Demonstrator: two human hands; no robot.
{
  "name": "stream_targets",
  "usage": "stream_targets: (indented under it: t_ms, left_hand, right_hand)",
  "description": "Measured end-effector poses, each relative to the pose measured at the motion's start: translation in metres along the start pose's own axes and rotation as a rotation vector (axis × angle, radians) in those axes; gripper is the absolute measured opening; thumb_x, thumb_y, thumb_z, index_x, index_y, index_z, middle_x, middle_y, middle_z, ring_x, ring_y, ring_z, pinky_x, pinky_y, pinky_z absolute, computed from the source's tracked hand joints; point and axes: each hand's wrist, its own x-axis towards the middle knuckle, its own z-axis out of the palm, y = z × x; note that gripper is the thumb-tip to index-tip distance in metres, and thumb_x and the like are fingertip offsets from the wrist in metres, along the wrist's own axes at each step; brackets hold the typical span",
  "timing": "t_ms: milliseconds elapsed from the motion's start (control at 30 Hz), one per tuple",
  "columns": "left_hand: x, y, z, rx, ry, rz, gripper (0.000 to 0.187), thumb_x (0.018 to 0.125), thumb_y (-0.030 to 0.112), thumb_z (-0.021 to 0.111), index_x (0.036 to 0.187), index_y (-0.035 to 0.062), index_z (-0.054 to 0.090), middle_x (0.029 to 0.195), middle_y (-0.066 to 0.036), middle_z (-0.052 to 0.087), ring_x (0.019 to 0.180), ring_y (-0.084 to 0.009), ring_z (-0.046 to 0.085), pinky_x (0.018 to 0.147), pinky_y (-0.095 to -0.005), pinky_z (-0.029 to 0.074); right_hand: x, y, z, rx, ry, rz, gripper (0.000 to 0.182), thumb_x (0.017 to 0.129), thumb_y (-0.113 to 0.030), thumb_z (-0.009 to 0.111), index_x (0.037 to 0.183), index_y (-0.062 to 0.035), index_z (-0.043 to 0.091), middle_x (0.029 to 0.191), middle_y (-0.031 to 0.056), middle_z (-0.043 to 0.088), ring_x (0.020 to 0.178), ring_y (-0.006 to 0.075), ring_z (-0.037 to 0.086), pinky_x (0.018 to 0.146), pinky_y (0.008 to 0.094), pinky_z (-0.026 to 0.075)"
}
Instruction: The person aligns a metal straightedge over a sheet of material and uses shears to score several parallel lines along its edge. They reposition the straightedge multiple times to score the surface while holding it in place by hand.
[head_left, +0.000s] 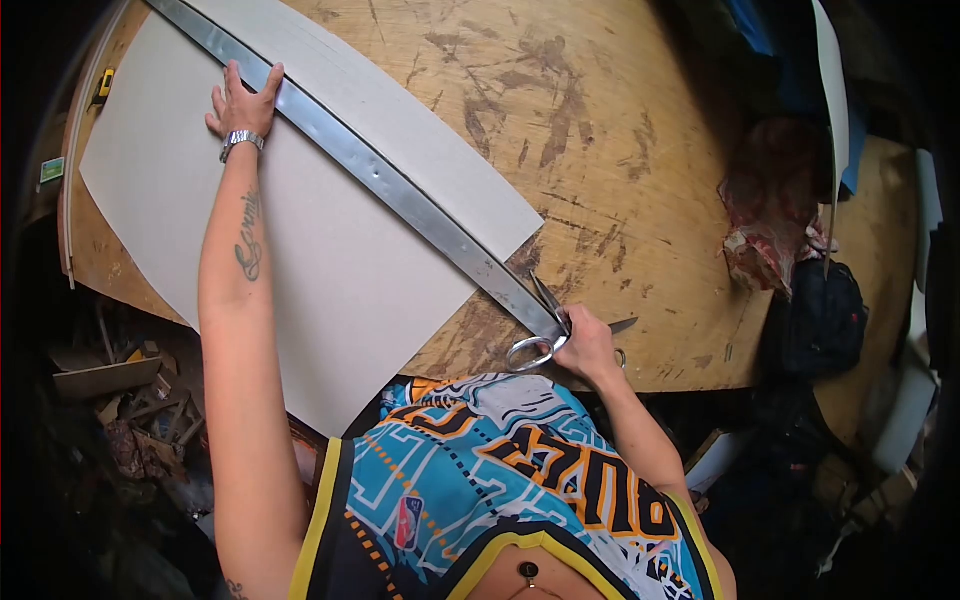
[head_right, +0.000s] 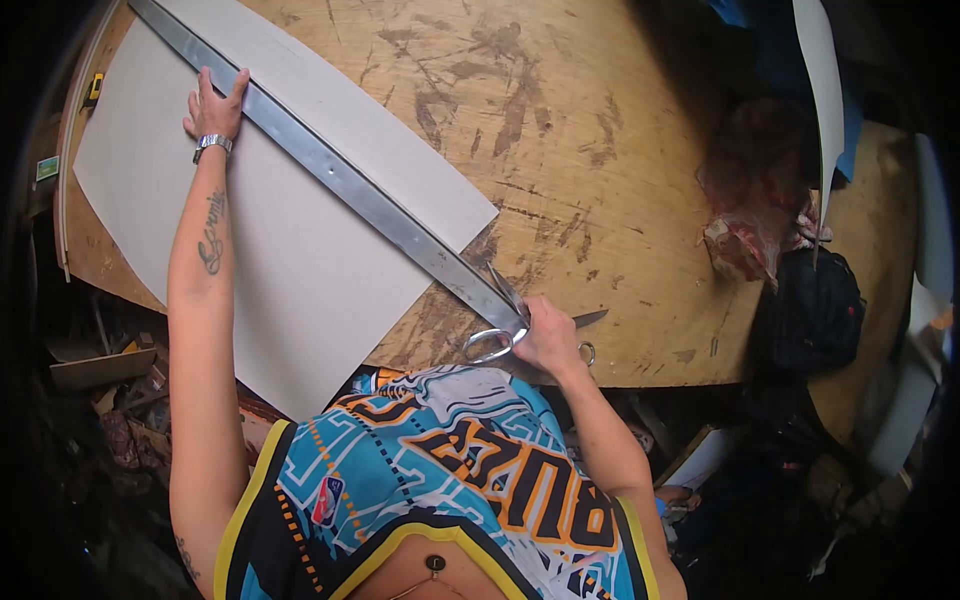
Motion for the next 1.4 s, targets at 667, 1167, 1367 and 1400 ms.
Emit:
stream_targets:
  t_ms: [667, 1167, 1367, 1400]
  left_hand:
    - [-0.002, 0.004, -0.006, -0.001, -0.017, -0.009, 0.11, 0.072, 0.087, 0.047, 0.155, 0.0175, 0.025, 0.159, -0.006, 0.031, 0.148, -0.0282, 0.02, 0.116, -0.0552, 0.005]
    - [0.007, 0.035, -0.068, 0.331, -0.339, 0.077, 0.11, 0.076, 0.085, 0.043, 0.155, 0.0103, 0.023, 0.163, -0.007, 0.017, 0.144, -0.0349, 0.027, 0.116, -0.0613, 0.011]
    - [0.031, 0.032, -0.097, 0.366, -0.49, 0.162, 0.099, 0.071, 0.074, 0.065, 0.145, 0.0118, 0.042, 0.155, -0.007, 0.034, 0.134, -0.0317, 0.043, 0.109, -0.0565, 0.031]
    - [0.035, 0.03, -0.099, 0.357, -0.496, 0.175, 0.096, 0.07, 0.07, 0.069, 0.142, 0.0114, 0.045, 0.152, -0.007, 0.039, 0.133, -0.0319, 0.045, 0.107, -0.0563, 0.033]
  right_hand:
    - [0.002, 0.0, 0.0, -0.003, -0.007, 0.018, 0.056, 0.06, -0.034, 0.089, 0.098, -0.0055, 0.06, 0.088, 0.0148, 0.065, 0.082, 0.0368, 0.065, 0.071, 0.0434, 0.052]
    - [0.062, -0.106, -0.02, 0.098, 0.037, -0.368, 0.035, 0.078, -0.021, 0.076, 0.103, -0.0061, 0.056, 0.083, 0.0156, 0.064, 0.077, 0.0368, 0.065, 0.064, 0.0439, 0.052]
    - [0.15, -0.18, 0.012, -0.115, -0.147, -0.629, 0.018, 0.088, -0.014, 0.059, 0.101, -0.0057, 0.05, 0.083, 0.0145, 0.061, 0.074, 0.0387, 0.065, 0.064, 0.048, 0.053]
    - [0.163, -0.192, 0.017, -0.15, -0.162, -0.622, 0.016, 0.089, -0.014, 0.056, 0.101, -0.0055, 0.05, 0.083, 0.015, 0.062, 0.074, 0.039, 0.065, 0.064, 0.0483, 0.053]
